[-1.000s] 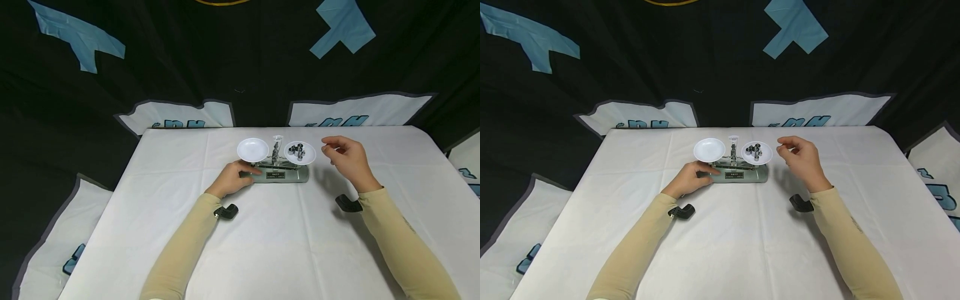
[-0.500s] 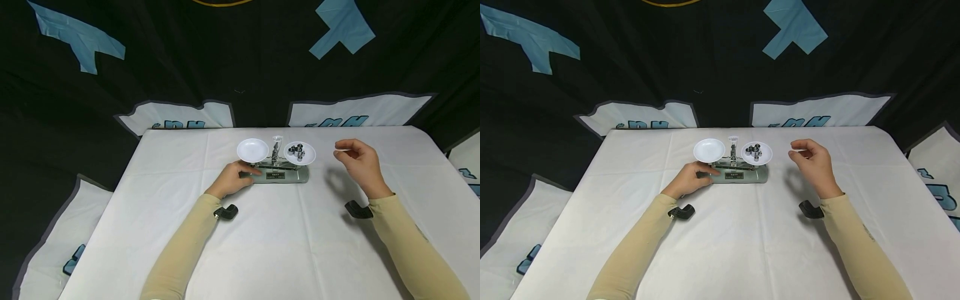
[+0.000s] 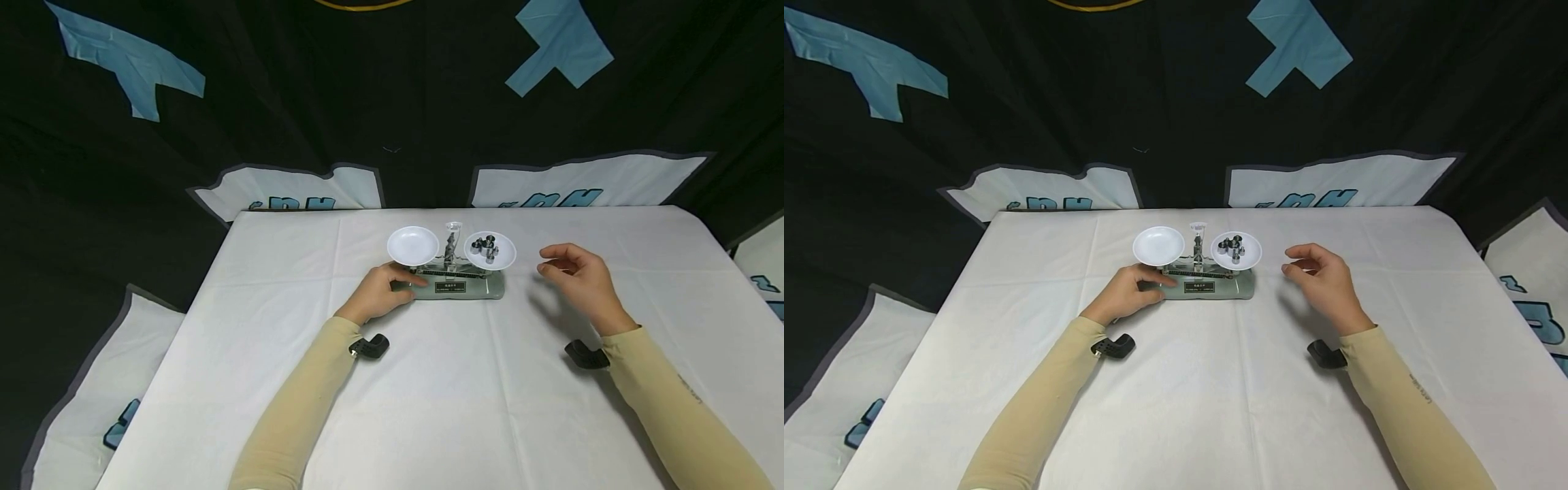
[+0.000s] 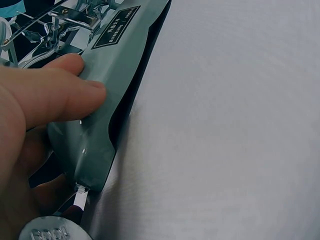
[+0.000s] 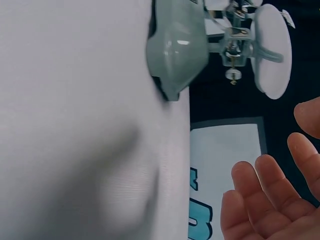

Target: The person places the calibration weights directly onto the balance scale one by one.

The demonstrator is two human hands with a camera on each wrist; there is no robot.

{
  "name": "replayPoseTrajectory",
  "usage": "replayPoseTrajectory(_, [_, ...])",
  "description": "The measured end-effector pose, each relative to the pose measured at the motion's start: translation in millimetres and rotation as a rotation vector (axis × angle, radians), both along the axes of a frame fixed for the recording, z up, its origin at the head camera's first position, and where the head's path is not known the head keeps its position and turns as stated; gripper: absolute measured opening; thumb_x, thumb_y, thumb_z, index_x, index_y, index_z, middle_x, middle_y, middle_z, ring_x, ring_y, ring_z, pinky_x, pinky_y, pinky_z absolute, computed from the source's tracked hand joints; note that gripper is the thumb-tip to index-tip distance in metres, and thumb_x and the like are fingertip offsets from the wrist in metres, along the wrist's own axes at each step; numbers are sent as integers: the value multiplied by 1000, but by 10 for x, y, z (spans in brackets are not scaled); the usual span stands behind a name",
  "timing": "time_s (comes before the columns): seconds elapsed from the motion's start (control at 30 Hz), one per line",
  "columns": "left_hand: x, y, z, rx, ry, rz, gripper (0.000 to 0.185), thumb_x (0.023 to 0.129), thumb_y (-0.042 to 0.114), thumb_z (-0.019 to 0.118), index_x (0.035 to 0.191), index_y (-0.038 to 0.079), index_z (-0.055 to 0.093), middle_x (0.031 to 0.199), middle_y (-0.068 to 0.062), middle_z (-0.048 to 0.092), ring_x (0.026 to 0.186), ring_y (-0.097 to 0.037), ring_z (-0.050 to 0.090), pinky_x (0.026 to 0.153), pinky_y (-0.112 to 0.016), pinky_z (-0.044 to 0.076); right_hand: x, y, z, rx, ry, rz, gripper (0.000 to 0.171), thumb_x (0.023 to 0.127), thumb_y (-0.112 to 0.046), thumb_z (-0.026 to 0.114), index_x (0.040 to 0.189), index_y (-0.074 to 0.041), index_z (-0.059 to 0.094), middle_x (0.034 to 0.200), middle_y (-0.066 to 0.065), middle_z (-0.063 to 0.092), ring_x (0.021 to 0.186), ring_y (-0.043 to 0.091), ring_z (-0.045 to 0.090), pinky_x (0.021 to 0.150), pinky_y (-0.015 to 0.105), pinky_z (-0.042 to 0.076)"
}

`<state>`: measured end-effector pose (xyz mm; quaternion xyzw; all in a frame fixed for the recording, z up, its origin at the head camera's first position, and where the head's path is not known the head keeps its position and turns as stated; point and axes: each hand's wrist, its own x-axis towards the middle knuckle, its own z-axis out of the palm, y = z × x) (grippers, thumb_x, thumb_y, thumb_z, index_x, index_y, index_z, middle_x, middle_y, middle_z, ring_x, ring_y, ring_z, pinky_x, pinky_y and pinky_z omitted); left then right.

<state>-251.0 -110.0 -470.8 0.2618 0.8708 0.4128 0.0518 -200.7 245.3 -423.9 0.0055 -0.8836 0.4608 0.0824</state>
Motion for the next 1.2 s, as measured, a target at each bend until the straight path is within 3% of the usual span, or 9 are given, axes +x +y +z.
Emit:
replayPoseTrajectory(0.07, [0, 1, -1, -2, 1, -1, 29, 83, 4, 69, 108, 13, 81, 118, -5, 77, 121, -22, 65, 110, -40, 49, 10, -15, -15, 14, 4, 5, 29, 94, -16, 68, 117, 1, 68, 100, -23, 64, 86, -12, 57, 73, 11, 47])
replayPoseTrajectory(0.23, [3, 5, -9, -1, 5, -7, 29, 83, 4, 68, 108, 12, 81, 117, -4, 77, 121, -22, 65, 109, -40, 49, 18, -59, -84, 54, 20, 38, 25, 93, -11, 67, 113, 3, 68, 112, 16, 71, 87, -16, 55, 78, 9, 45])
replayPoseTrajectory(0.3, [5, 6, -11, 1, 7, -10, 29, 84, 4, 68, 108, 12, 81, 117, -5, 77, 121, -22, 65, 109, -41, 49, 14, -75, -120, 67, 23, 59, 23, 93, -9, 67, 111, 4, 69, 112, 21, 71, 87, -17, 54, 78, 8, 46])
replayPoseTrajectory(0.5, [6, 0, -14, 0, 4, -6, 29, 84, 4, 68, 108, 13, 81, 118, -4, 77, 121, -22, 65, 109, -41, 49, -12, -137, -182, 69, 7, 132, 20, 93, -9, 69, 109, 3, 70, 119, 20, 72, 96, -14, 55, 81, 7, 47])
replayPoseTrajectory(0.57, [5, -1, -12, -3, 2, -4, 29, 83, 4, 68, 108, 13, 81, 118, -4, 77, 121, -22, 65, 109, -41, 49, -17, -161, -190, 67, -5, 157, 20, 93, -9, 69, 109, 2, 71, 124, 20, 70, 104, -6, 58, 84, 9, 49])
replayPoseTrajectory(0.7, [3, -1, -12, -6, 0, -5, 29, 83, 4, 69, 108, 13, 81, 118, -4, 76, 121, -22, 65, 109, -41, 49, -26, -207, -208, 66, -52, 201, 22, 91, -7, 70, 111, 2, 72, 133, 23, 66, 121, 24, 63, 95, 29, 56])
replayPoseTrajectory(0.83, [2, -5, -8, 0, 5, -9, 29, 84, 4, 68, 108, 14, 81, 119, -5, 76, 120, -23, 65, 108, -41, 50, -50, -251, -236, 42, -111, 259, 24, 90, -5, 71, 112, 2, 73, 144, 27, 58, 137, 44, 52, 110, 54, 48])
replayPoseTrajectory(0.93, [1, -7, -5, 5, 9, -14, 30, 84, 4, 68, 108, 13, 81, 119, -5, 76, 120, -23, 66, 108, -42, 50, -82, -281, -258, 19, -128, 310, 25, 89, -3, 72, 113, 2, 74, 145, 28, 56, 143, 47, 45, 116, 60, 39])
replayPoseTrajectory(1.2, [-13, -4, -2, 3, -3, -11, 29, 83, 4, 68, 108, 14, 81, 119, -5, 76, 120, -23, 66, 108, -41, 50, -157, -353, -291, -13, -116, 383, 27, 86, -1, 74, 114, 1, 74, 139, 24, 61, 145, 44, 42, 119, 64, 33])
